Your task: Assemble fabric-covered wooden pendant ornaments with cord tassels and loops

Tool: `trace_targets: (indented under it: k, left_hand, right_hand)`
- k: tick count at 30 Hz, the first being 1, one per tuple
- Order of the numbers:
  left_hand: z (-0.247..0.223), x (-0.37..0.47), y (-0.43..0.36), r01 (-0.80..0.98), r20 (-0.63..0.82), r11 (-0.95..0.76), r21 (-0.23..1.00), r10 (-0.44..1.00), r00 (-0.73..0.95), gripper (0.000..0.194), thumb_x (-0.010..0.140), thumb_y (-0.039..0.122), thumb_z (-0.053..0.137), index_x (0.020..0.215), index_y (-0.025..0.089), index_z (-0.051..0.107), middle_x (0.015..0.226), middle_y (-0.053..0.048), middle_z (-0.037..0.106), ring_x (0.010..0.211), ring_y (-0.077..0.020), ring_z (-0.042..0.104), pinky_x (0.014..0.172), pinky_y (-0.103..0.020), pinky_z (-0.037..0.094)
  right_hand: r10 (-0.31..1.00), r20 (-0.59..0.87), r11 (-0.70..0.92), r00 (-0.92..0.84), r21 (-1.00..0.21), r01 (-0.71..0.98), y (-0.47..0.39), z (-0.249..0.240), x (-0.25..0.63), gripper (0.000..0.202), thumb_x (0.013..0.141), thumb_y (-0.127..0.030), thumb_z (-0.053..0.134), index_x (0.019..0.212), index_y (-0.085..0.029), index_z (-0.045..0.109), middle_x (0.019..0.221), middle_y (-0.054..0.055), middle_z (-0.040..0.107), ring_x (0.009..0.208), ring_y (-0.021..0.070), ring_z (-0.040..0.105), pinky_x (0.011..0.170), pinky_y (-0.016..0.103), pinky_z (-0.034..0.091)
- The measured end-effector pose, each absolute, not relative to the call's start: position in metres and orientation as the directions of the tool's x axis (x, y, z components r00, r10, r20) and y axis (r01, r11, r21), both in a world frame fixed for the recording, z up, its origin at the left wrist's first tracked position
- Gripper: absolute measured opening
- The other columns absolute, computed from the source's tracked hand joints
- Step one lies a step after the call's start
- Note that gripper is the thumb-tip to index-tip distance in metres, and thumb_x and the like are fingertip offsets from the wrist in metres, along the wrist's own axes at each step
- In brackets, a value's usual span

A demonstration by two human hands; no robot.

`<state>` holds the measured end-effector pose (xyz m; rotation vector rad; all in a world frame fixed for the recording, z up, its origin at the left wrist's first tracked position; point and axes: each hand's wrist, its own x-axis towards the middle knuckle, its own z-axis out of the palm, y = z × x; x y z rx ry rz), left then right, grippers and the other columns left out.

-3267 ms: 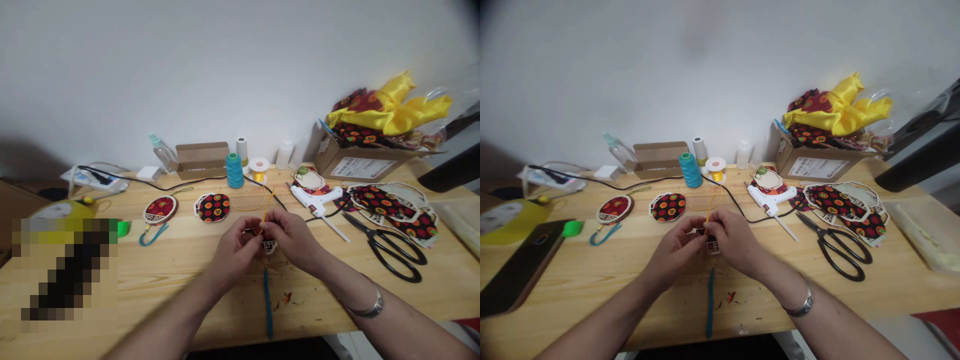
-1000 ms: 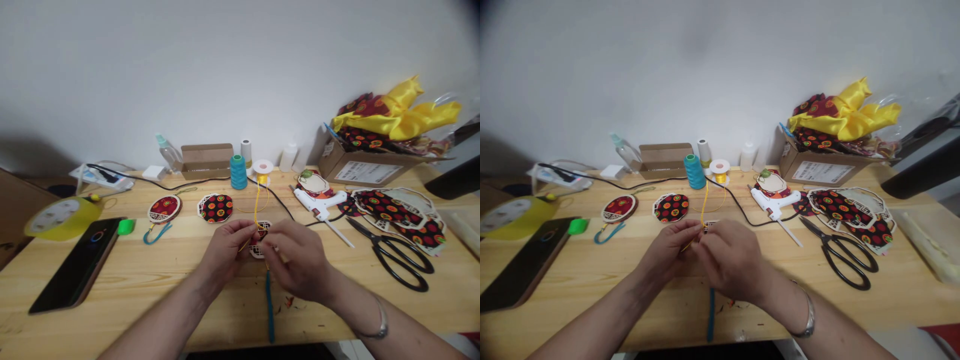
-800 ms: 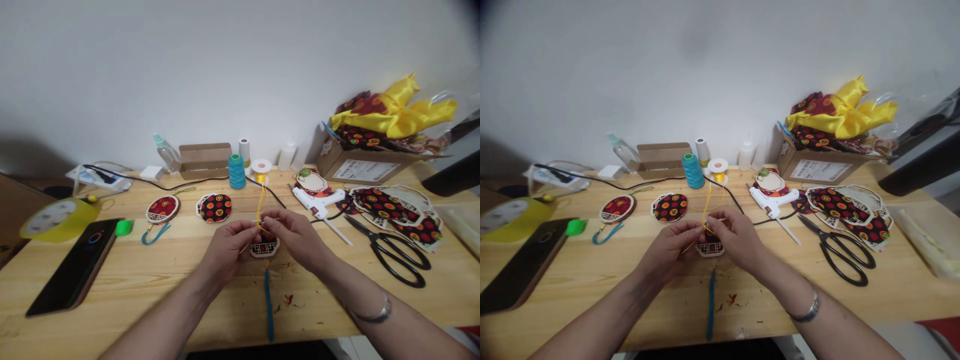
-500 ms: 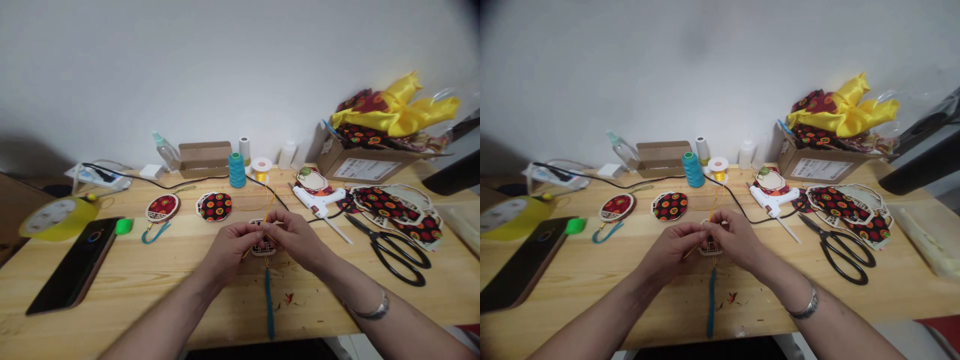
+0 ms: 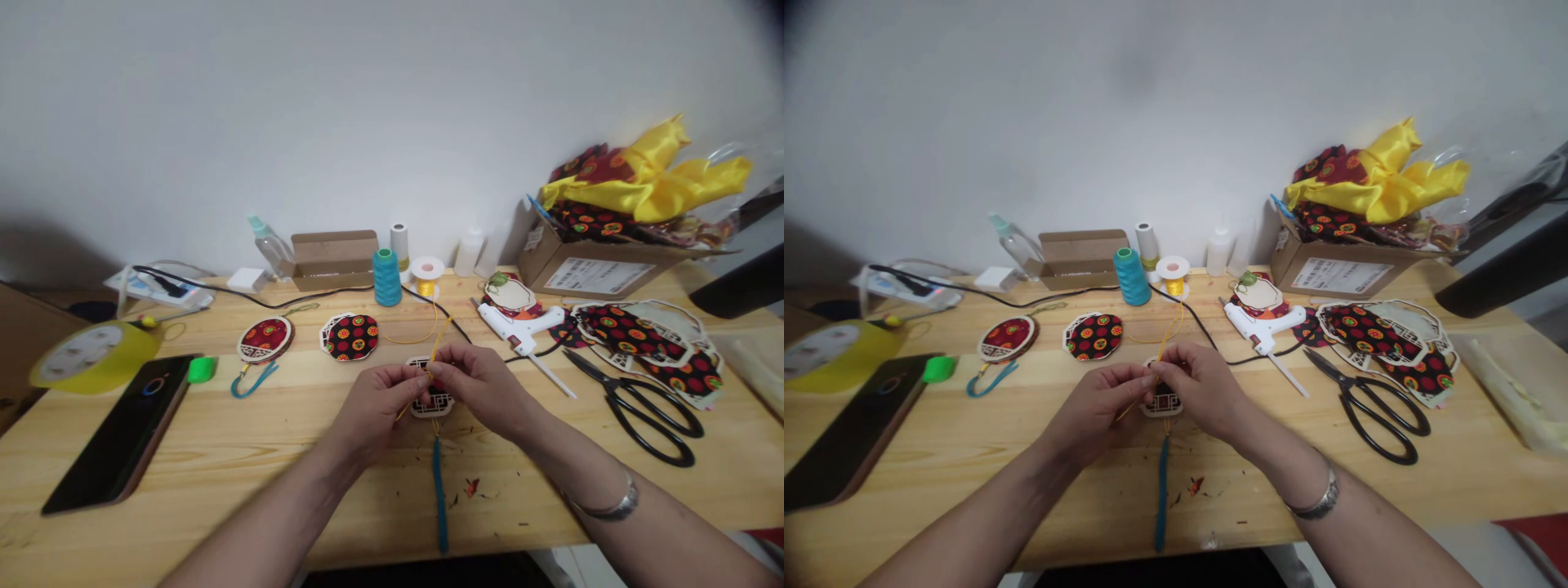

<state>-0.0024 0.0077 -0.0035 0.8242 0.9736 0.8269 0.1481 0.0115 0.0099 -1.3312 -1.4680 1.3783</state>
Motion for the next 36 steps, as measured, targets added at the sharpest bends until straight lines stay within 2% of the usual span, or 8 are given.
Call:
trace_targets:
  k: [5,15,20,23,28,30,33,36]
  left_hand:
    - [-0.0024,-0.0018,0.0079,-0.225,-0.403,0.481,0.848,0.859,0.316,0.020,0.065,0.028,0.071,0.054,0.014,0.064,0.054,0.001,0.059,0.050,-0.0066,0.050,0.047,-0.017,0.034]
    - [-0.0054,-0.0025,0.0060,-0.214,-0.437,0.515,0.830,0.839,0.324,0.019,0.067,0.030,0.071,0.058,0.014,0.065,0.057,0.000,0.060,0.052,-0.0062,0.051,0.044,-0.016,0.030]
    - [-0.0036,-0.0037,0.0067,-0.204,-0.420,0.502,0.841,0.841,0.341,0.017,0.068,0.030,0.070,0.068,0.013,0.067,0.060,-0.001,0.060,0.048,-0.0057,0.046,0.039,-0.017,0.022]
    - [-0.0019,-0.0046,0.0076,-0.169,-0.373,0.445,0.879,0.865,0.337,0.018,0.070,0.031,0.068,0.071,0.013,0.068,0.064,-0.002,0.063,0.051,-0.0069,0.049,0.042,-0.018,0.024]
    - [0.0020,-0.0033,0.0089,-0.124,-0.359,0.403,0.907,0.892,0.275,0.019,0.066,0.031,0.071,0.065,0.013,0.067,0.059,-0.001,0.063,0.048,-0.0068,0.048,0.046,-0.019,0.031]
    - [0.0030,-0.0026,0.0088,-0.129,-0.349,0.391,0.911,0.901,0.259,0.021,0.065,0.033,0.072,0.063,0.012,0.065,0.054,0.000,0.060,0.047,-0.0067,0.046,0.046,-0.019,0.032]
    - [0.0026,-0.0025,0.0077,-0.129,-0.347,0.385,0.914,0.906,0.241,0.026,0.066,0.036,0.071,0.062,0.012,0.062,0.047,0.004,0.051,0.041,-0.0041,0.035,0.041,-0.018,0.023]
    - [0.0008,-0.0028,0.0056,-0.100,-0.342,0.387,0.917,0.889,0.306,0.026,0.067,0.036,0.070,0.061,0.014,0.058,0.045,0.005,0.047,0.039,-0.0037,0.032,0.040,-0.018,0.019]
  right_hand:
    - [0.956,-0.181,-0.146,-0.231,-0.976,0.162,0.0119,0.0100,0.1486,0.010,0.072,-0.025,0.059,0.072,-0.014,0.058,0.067,0.000,0.059,0.060,0.0103,0.051,0.055,0.023,0.041]
    - [0.962,-0.179,-0.123,-0.209,-0.959,0.256,0.0138,0.0087,0.1482,0.018,0.074,-0.025,0.058,0.060,-0.016,0.051,0.055,-0.004,0.048,0.052,0.0079,0.040,0.049,0.021,0.033]
    - [0.974,-0.091,-0.013,-0.208,-0.937,0.349,0.0137,0.0069,0.1499,0.021,0.077,-0.026,0.055,0.059,-0.016,0.050,0.055,-0.004,0.047,0.053,0.0089,0.041,0.050,0.022,0.034]
    - [0.977,-0.021,0.072,-0.212,-0.906,0.418,0.0142,0.0065,0.1514,0.020,0.079,-0.023,0.052,0.060,-0.017,0.050,0.057,-0.003,0.050,0.055,0.0098,0.043,0.053,0.023,0.034]
    - [0.981,0.095,0.172,-0.168,-0.822,0.543,0.0146,0.0068,0.1524,0.020,0.080,-0.019,0.050,0.060,-0.018,0.047,0.056,-0.003,0.051,0.055,0.0105,0.044,0.053,0.023,0.033]
    - [0.981,0.114,0.185,-0.160,-0.805,0.563,0.0142,0.0064,0.1524,0.020,0.080,-0.018,0.050,0.061,-0.018,0.047,0.057,-0.003,0.052,0.055,0.0109,0.045,0.053,0.024,0.033]
    - [0.981,0.126,0.188,-0.147,-0.798,0.572,0.0134,0.0057,0.1523,0.019,0.081,-0.018,0.050,0.062,-0.018,0.047,0.059,-0.002,0.053,0.056,0.0116,0.046,0.054,0.024,0.034]
    - [0.985,0.114,0.166,-0.127,-0.816,0.554,0.0126,0.0061,0.1525,0.018,0.081,-0.019,0.050,0.063,-0.019,0.049,0.060,-0.002,0.055,0.057,0.0118,0.048,0.054,0.024,0.035]
